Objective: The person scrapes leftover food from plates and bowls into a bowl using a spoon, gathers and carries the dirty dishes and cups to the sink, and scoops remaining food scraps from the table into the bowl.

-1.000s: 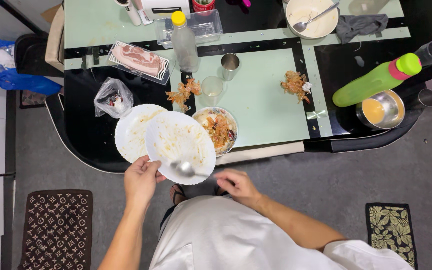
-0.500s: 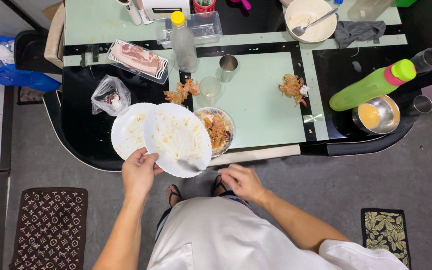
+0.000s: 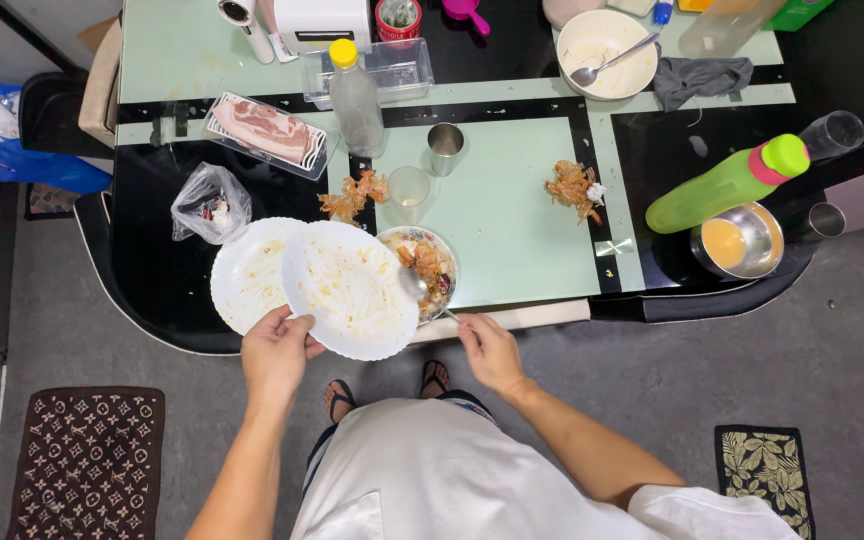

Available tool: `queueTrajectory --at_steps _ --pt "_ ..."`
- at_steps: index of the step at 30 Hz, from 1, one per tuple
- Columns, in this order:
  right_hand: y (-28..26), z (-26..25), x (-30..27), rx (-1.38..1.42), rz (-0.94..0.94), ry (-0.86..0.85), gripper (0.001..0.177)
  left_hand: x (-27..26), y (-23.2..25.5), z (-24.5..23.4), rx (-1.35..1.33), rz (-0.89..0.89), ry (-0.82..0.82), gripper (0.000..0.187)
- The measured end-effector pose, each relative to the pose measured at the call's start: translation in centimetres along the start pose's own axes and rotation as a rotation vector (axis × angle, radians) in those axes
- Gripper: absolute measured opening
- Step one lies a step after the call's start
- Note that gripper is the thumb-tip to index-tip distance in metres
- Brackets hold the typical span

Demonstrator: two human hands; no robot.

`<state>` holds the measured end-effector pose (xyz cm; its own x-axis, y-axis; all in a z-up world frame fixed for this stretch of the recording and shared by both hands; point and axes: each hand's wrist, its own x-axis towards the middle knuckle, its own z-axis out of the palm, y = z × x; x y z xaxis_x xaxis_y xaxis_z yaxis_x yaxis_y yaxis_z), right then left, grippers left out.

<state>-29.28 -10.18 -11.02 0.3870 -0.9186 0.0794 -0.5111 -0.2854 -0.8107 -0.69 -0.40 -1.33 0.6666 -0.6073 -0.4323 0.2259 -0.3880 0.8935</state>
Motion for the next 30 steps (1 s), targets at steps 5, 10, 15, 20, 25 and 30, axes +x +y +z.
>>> queueTrajectory --at_steps 5,10,15,20,25,30 --pt "-0.1 1.6 -1.7 0.094 -0.311 -0.282 0.017 -0.5 -0.3 1.0 -0.002 -0.034 -0.023 0.037" --pt "1.9 1.9 0.7 -0.027 0.052 -0.034 0.022 -0.6 -0.2 1.1 0.008 -0.003 -0.039 0.038" --pt "-1.3 2.3 1.0 0.077 -0.18 -0.09 0.021 -0.6 -0.2 1.1 0.023 -0.008 -0.038 0.036" --pt "-2.0 2.5 2.8 -0.089 0.084 0.041 0.023 -0.8 -1.0 0.9 0.04 0.002 -0.073 0.036" --pt "-3.5 1.9 0.7 0.064 -0.042 -0.013 0.023 -0.5 -1.9 0.6 0.056 -0.003 -0.045 0.037" --pt "-5.0 2.1 0.2 0.186 -0.158 -0.307 0.023 -0.6 -1.9 0.6 0.023 -0.001 -0.092 0.036"
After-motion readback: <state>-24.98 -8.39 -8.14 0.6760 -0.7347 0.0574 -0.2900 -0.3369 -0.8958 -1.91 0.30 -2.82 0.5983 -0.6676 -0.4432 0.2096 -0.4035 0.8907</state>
